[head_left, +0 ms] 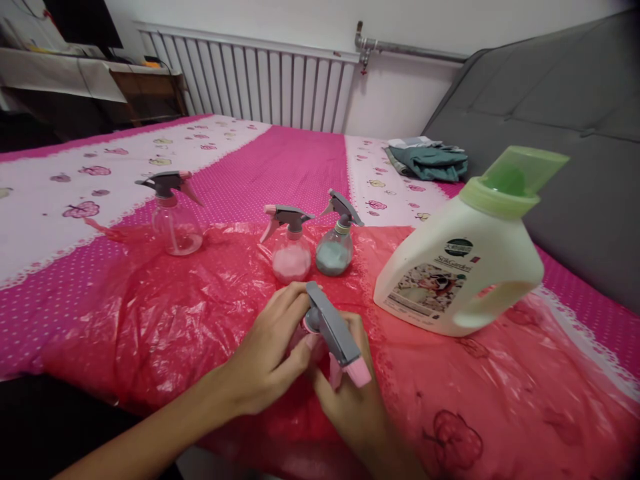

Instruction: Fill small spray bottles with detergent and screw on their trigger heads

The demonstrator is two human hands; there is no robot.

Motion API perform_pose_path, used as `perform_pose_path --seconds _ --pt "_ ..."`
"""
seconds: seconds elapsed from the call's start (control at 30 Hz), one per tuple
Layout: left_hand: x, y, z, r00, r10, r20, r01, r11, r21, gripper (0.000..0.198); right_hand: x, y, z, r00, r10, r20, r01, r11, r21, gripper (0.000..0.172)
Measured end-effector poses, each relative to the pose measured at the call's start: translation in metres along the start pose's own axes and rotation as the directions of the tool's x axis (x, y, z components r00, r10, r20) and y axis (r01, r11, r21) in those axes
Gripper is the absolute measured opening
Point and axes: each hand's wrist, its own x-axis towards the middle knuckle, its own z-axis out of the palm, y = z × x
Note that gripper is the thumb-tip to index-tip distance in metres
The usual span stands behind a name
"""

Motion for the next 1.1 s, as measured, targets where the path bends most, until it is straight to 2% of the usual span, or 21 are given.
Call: perform_pose_path --seconds 0.1,0.27,0.53,0.67,0.83,0.93,1.1 --pt "0.0001 0.0007 0.0008 1.0 -0.007 -0.009 0.007 1.0 0.025 0.011 -0.0008 0.0005 0.0008 0.999 0.033 -0.003 -0.032 0.992 0.126 0.053" --pt "0.0017 0.0021 0.0005 1.0 -0.014 -0.013 0.014 0.999 0.041 0.01 -0.0008 0.0019 0.0019 1.0 0.028 -0.008 -0.026 0.988 0.15 0.057" --pt "0.0028 0.0004 0.0023 1.0 -0.02 -0.023 0.021 0.998 0.056 0.009 0.0001 0.0009 0.0012 1.0 0.013 -0.015 -0.011 0.991 0.134 0.052" --pt "0.0002 -0.0015 0.0035 0.999 -0.009 -0.041 0.012 0.997 0.081 0.01 0.0 0.0011 0.0013 1.0 -0.015 -0.022 0.017 0.998 0.056 0.055" --pt "-0.0013 -0.0022 0.004 0.998 -0.008 -0.068 0.015 0.994 0.106 0.027 -0.0024 0.0051 0.0035 1.0 -0.001 0.012 0.001 1.0 0.013 0.062" --pt "-0.0009 -0.0011 0.0041 0.995 -0.028 -0.096 0.036 0.995 0.09 0.035 -0.0031 0.0071 0.005 1.0 -0.025 0.007 0.025 1.0 0.005 0.055" --pt "-0.0015 -0.0007 0.0044 0.993 -0.032 -0.111 0.043 0.995 0.095 0.032 -0.0035 0.0055 0.0047 0.999 -0.042 -0.009 0.042 0.999 -0.002 0.047"
